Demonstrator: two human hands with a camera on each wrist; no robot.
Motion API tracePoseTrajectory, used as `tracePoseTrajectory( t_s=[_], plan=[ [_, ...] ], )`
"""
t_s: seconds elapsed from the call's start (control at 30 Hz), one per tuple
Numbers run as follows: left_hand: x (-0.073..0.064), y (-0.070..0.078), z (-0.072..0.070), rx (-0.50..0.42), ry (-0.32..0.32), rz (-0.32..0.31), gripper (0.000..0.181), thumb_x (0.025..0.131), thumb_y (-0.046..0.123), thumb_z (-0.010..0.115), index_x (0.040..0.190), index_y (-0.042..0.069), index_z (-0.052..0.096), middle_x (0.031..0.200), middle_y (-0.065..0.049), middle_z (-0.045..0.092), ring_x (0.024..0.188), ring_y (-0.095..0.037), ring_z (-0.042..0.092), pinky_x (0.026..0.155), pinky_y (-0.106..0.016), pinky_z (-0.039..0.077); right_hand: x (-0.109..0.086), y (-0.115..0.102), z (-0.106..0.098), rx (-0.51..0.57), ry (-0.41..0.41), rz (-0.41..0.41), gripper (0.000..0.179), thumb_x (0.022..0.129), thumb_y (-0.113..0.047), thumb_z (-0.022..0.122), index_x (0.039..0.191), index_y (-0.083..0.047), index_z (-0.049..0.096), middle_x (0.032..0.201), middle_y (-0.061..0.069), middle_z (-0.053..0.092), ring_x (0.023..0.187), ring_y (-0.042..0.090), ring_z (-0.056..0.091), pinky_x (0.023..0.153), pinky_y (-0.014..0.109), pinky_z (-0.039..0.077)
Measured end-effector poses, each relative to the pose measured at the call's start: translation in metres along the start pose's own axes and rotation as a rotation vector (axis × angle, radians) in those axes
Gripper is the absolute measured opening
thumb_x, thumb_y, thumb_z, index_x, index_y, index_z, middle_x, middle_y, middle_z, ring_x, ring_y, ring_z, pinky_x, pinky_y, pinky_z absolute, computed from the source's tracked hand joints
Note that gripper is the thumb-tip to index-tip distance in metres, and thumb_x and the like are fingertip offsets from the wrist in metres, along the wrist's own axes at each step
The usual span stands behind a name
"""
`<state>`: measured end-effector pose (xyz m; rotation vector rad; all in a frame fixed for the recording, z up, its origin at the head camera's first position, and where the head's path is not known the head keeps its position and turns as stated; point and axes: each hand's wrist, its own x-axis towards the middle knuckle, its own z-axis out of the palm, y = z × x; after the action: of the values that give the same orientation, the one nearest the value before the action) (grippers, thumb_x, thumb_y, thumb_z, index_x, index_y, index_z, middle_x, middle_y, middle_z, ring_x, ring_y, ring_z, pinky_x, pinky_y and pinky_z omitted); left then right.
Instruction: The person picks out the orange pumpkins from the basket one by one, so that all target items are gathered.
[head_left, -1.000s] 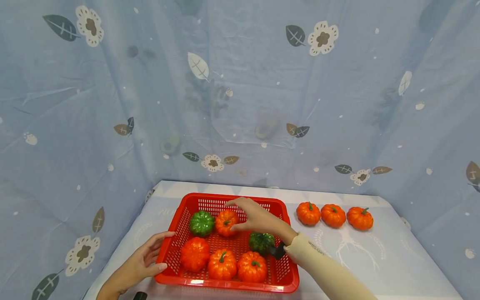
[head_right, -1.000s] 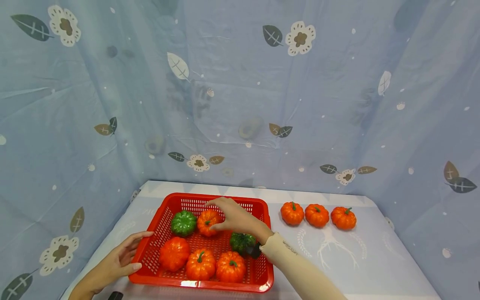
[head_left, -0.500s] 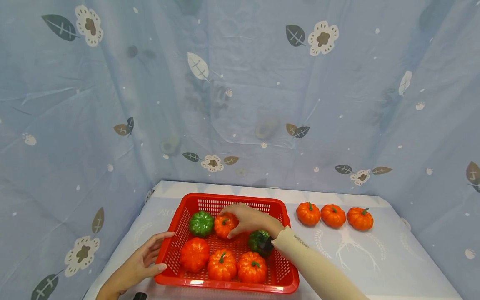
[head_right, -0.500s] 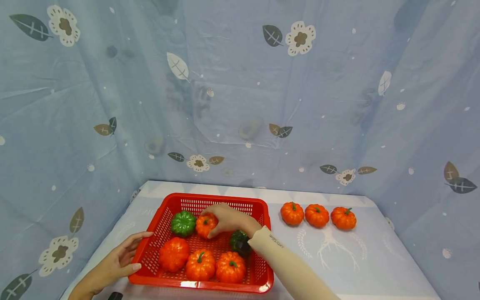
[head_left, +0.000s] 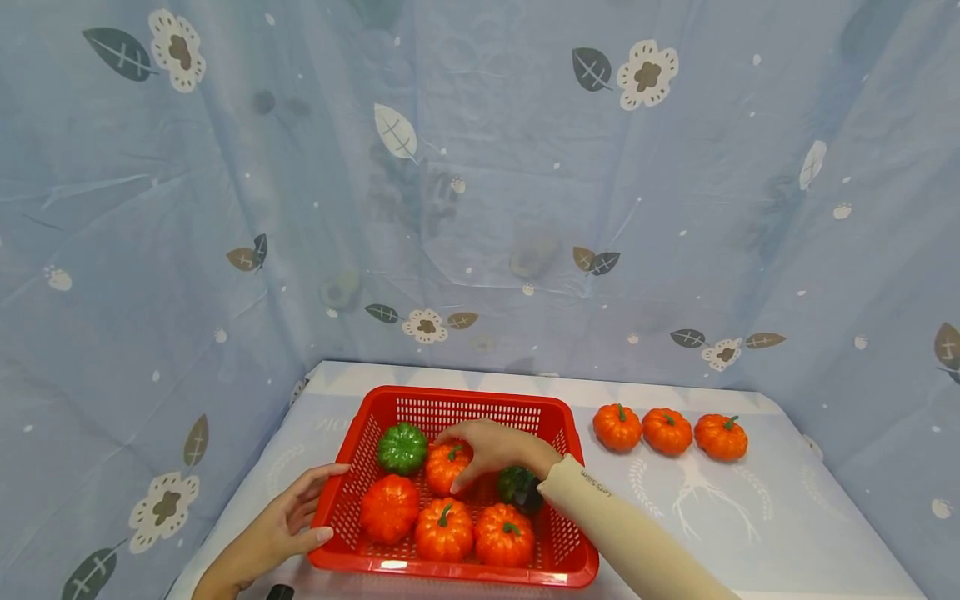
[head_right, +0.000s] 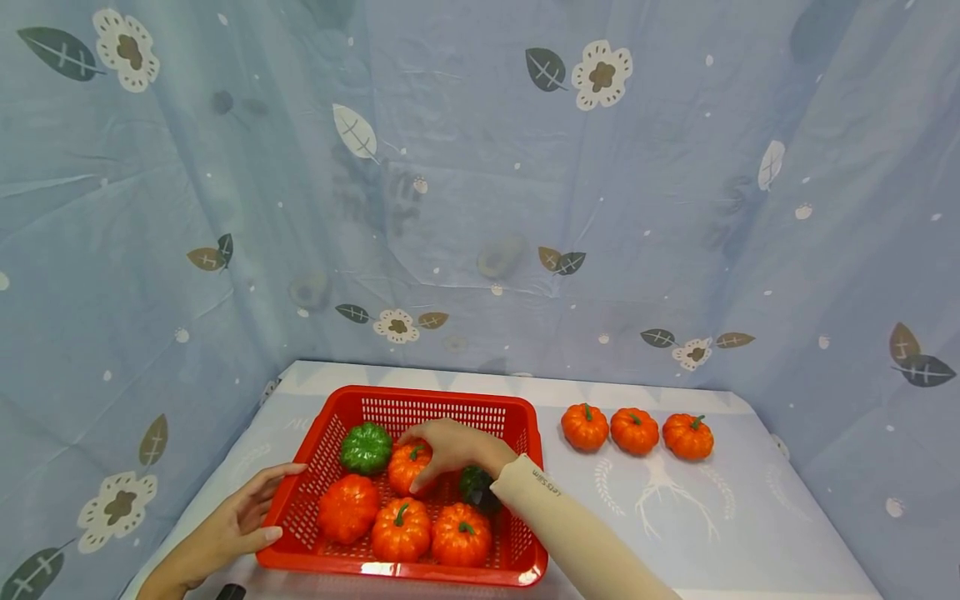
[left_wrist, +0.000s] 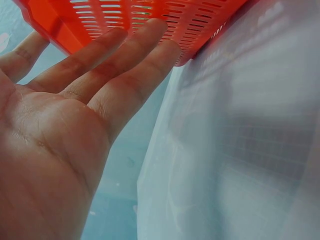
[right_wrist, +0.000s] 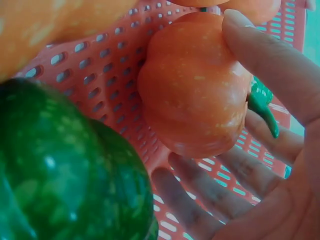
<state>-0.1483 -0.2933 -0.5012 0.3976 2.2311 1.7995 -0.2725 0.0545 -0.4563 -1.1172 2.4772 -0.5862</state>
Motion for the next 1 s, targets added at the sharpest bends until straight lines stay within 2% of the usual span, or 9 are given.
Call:
tracePoseTrajectory(
  t_s=[0.33, 0.73, 1.0],
  plan=[
    [-0.001, -0.002, -0.001, 0.001, -0.004, 0.005, 0.066, 0.096, 0.006, 0.067, 0.155, 0.013, 0.038, 0.154, -0.027, 0.039, 0.126, -0.013, 0.057, 0.096, -0.029, 0.052, 0.0, 0.001, 0.002, -0.006, -0.006, -0.031, 0.069, 0.077, -0.033, 0.092, 0.138, -0.024, 0.06, 0.13, -0.01, 0.061, 0.116, 0.009, 0.056, 0.104, 0.03, 0.046],
    [0.0, -0.003, -0.001, 0.002, -0.008, 0.008, 0.066, 0.096, 0.006, 0.067, 0.155, 0.015, 0.037, 0.155, -0.025, 0.038, 0.128, -0.014, 0.056, 0.097, -0.027, 0.051, -0.006, -0.005, -0.015, -0.005, 0.132, -0.019, 0.071, 0.08, -0.046, 0.088, 0.14, -0.02, 0.059, 0.133, -0.008, 0.06, 0.119, 0.01, 0.054, 0.107, 0.031, 0.045],
    [0.001, -0.001, 0.001, 0.014, 0.021, -0.015, 0.066, 0.095, 0.009, 0.069, 0.154, 0.013, 0.039, 0.151, -0.026, 0.041, 0.124, -0.015, 0.058, 0.095, -0.032, 0.055, -0.018, -0.012, -0.028, 0.05, 0.255, -0.015, 0.077, 0.081, -0.052, 0.085, 0.145, -0.022, 0.055, 0.136, -0.008, 0.058, 0.116, 0.01, 0.056, 0.099, 0.031, 0.049]
  ],
)
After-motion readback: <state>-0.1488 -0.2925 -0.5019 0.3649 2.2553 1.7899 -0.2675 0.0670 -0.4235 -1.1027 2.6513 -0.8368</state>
